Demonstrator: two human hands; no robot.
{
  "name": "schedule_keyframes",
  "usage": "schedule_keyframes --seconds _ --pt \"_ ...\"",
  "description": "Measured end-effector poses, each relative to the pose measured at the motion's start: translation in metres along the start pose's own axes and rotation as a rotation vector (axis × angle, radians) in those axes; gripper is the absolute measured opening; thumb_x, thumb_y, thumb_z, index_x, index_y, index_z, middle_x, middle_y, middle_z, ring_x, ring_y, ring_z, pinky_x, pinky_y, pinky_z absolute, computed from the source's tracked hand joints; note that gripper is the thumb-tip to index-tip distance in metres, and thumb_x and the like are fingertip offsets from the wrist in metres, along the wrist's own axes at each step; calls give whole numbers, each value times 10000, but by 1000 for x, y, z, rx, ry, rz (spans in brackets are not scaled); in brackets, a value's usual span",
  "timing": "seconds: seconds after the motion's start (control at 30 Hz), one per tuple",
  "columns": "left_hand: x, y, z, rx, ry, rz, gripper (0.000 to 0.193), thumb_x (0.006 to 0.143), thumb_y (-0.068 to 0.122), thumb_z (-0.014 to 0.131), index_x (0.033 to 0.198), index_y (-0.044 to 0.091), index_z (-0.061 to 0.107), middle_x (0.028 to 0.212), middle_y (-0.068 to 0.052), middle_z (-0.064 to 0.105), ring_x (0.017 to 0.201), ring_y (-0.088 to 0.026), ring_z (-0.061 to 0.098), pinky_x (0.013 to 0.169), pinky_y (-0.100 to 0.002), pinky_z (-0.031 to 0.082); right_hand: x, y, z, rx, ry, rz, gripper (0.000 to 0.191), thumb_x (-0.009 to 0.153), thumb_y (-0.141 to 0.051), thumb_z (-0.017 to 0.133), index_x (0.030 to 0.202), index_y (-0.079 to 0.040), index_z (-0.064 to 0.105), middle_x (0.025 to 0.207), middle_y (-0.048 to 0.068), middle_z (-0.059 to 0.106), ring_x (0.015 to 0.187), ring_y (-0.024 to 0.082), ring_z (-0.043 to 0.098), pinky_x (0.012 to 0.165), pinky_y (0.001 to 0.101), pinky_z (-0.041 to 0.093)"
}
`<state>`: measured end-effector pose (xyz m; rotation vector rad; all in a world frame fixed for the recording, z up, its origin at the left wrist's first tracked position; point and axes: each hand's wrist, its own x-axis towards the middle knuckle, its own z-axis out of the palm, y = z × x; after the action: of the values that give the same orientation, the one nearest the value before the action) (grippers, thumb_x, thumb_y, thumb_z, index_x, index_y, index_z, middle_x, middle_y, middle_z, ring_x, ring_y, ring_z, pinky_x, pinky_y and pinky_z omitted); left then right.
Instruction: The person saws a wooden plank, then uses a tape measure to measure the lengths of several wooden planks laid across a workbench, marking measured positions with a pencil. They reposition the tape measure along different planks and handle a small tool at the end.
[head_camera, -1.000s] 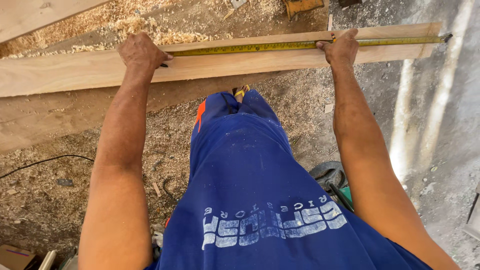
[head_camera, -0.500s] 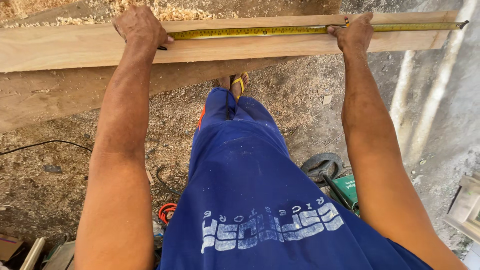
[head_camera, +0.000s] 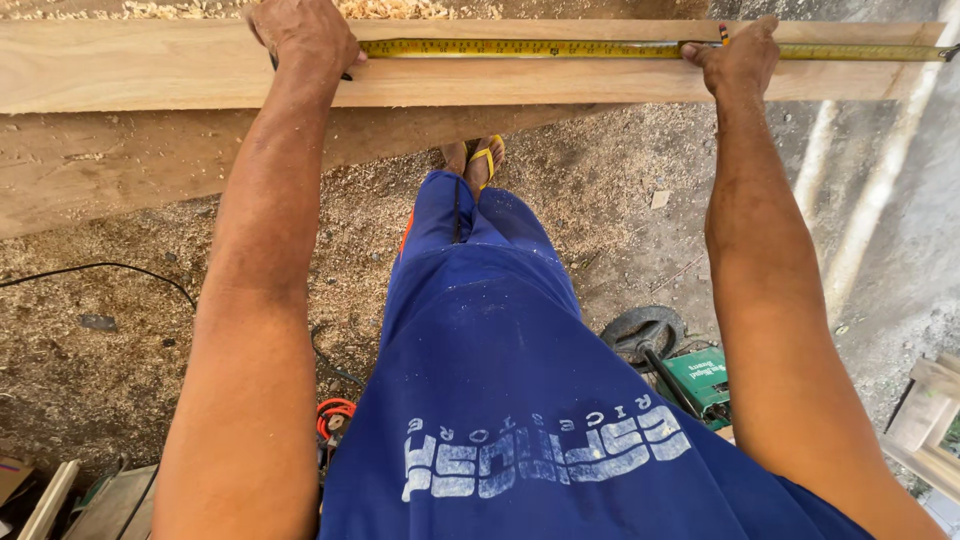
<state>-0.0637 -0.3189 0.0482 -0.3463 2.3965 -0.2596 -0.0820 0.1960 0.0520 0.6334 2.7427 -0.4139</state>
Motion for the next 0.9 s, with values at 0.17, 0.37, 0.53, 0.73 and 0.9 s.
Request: schedule_keyframes --seconds 0.17,0.37,0.53,0.73,0.9 --pt "-6 2 -1 33 120 -7 508 712 627 845 899 160 775 724 -54 738 653 -240 693 588 -449 524 -18 -16 6 40 113 -138 816 749 -308 984 1240 28 425 1055 224 705 919 308 719 763 342 596" --pt "-11 6 -9 -35 153 -16 279 790 416 828 919 178 761 742 -79 750 630 -270 699 592 -468 526 -101 -131 77 401 98 -524 442 912 -382 908 971 -140 544 809 -6 676 650 98 633 555 263 559" --pt "-13 5 -21 -92 164 -16 237 792 325 765 932 135 740 851 -110 745 721 -337 721 638 -568 525 -164 -248 126 419 -59 -302 617 780 -512 928 924 -103 489 750 74 665 671 219 651 622 388 554" --pt "-11 1 -26 -198 13 27 300 975 344 612 1035 91 762 942 -157 761 811 -338 742 720 -591 507 -177 -289 147 345 11 -175 1014 701 -416 958 1317 113 349 942 212 756 887 368 744 806 403 592" --pt "-5 -13 -32 -290 -31 86 231 971 274 622 1023 104 769 990 -143 753 836 -366 745 686 -626 540 -170 -293 155 229 -59 -29 1133 678 -387 993 1384 133 275 1043 232 722 983 348 718 895 384 573"
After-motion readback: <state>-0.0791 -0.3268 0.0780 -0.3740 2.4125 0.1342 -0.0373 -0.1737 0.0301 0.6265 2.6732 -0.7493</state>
